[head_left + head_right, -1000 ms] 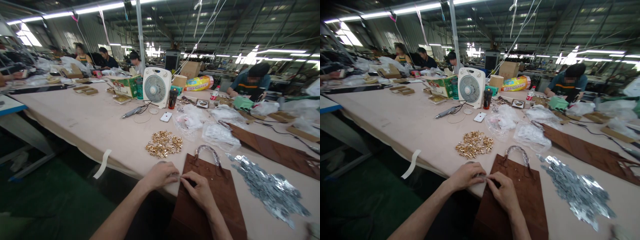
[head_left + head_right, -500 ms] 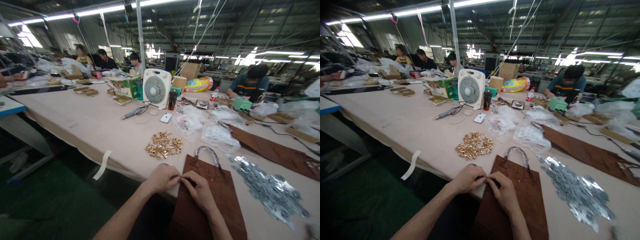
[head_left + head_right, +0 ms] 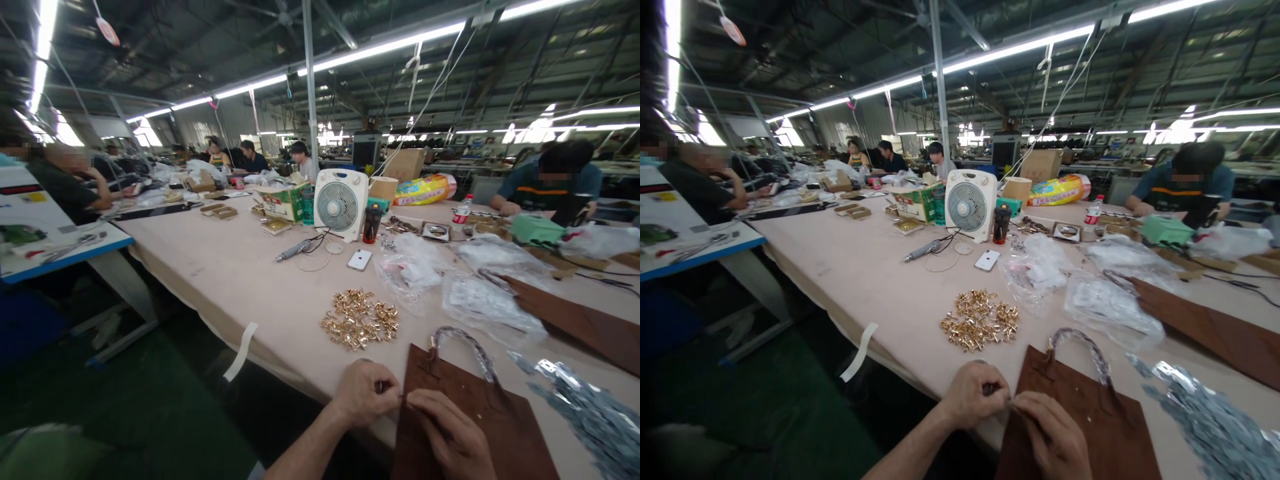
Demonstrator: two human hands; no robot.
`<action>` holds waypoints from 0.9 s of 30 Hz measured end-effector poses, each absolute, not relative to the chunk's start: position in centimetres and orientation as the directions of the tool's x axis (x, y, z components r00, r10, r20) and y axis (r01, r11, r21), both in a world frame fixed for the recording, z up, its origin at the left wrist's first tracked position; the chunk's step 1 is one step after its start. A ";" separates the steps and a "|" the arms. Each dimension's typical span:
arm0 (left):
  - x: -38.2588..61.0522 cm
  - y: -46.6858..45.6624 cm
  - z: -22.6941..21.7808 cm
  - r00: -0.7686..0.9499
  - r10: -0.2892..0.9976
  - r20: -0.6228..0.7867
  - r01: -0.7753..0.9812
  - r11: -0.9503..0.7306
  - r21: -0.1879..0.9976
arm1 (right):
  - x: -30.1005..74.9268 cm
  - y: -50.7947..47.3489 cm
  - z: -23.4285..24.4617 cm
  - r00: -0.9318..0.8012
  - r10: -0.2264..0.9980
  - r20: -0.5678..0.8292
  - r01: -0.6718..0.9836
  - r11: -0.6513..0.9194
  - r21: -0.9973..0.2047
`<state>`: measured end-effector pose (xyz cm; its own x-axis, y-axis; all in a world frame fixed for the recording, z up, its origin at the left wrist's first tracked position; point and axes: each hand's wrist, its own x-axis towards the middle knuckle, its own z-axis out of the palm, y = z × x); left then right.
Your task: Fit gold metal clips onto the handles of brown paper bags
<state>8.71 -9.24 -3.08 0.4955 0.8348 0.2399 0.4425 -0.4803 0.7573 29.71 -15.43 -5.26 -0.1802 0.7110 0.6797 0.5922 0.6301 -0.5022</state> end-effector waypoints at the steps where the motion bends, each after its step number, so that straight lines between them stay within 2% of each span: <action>1: 8.9 -9.2 -3.2 0.465 0.852 0.238 0.462 -0.463 0.756 | 29.8 -15.5 -5.2 -0.163 0.697 0.699 0.600 0.632 -0.491; 4: 9.5 -9.2 -4.1 0.429 0.834 0.346 0.538 -0.544 0.644 | 30.1 -15.4 -5.2 -0.084 0.695 0.714 0.608 0.603 -0.516; 7: 9.0 -9.0 -5.2 0.557 0.669 0.491 0.581 -0.737 0.346 | 30.2 -14.6 -5.4 -0.016 0.744 0.668 0.602 0.540 -0.588; 9: 7.6 -8.7 -5.7 0.630 0.575 0.522 0.586 -0.793 0.167 | 30.2 -14.1 -5.5 0.015 0.776 0.630 0.598 0.499 -0.628; 12: 3.9 -7.5 -5.7 0.649 0.553 0.523 0.628 -0.777 0.044 | 30.1 -13.8 -5.7 0.046 0.824 0.565 0.591 0.434 -0.680; 16: -1.9 -4.9 -4.9 0.645 0.594 0.480 0.669 -0.743 0.020 | 29.8 -13.9 -5.5 0.102 0.882 0.460 0.567 0.329 -0.755; 21: -6.2 -2.1 -4.0 0.594 0.652 0.471 0.688 -0.715 0.124 | 29.7 -14.1 -5.6 0.169 0.913 0.370 0.515 0.238 -0.823; 27: -7.0 -1.7 -3.9 0.547 0.699 0.461 0.700 -0.684 0.207 | 30.2 -14.2 -6.5 0.217 0.926 0.309 0.467 0.179 -0.866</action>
<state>-6.98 -1.74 -3.93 0.5466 0.6993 0.4607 0.6999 -0.6835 0.2071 30.21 -14.22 -6.48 0.2170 0.9260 0.3089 0.4673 0.1793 -0.8657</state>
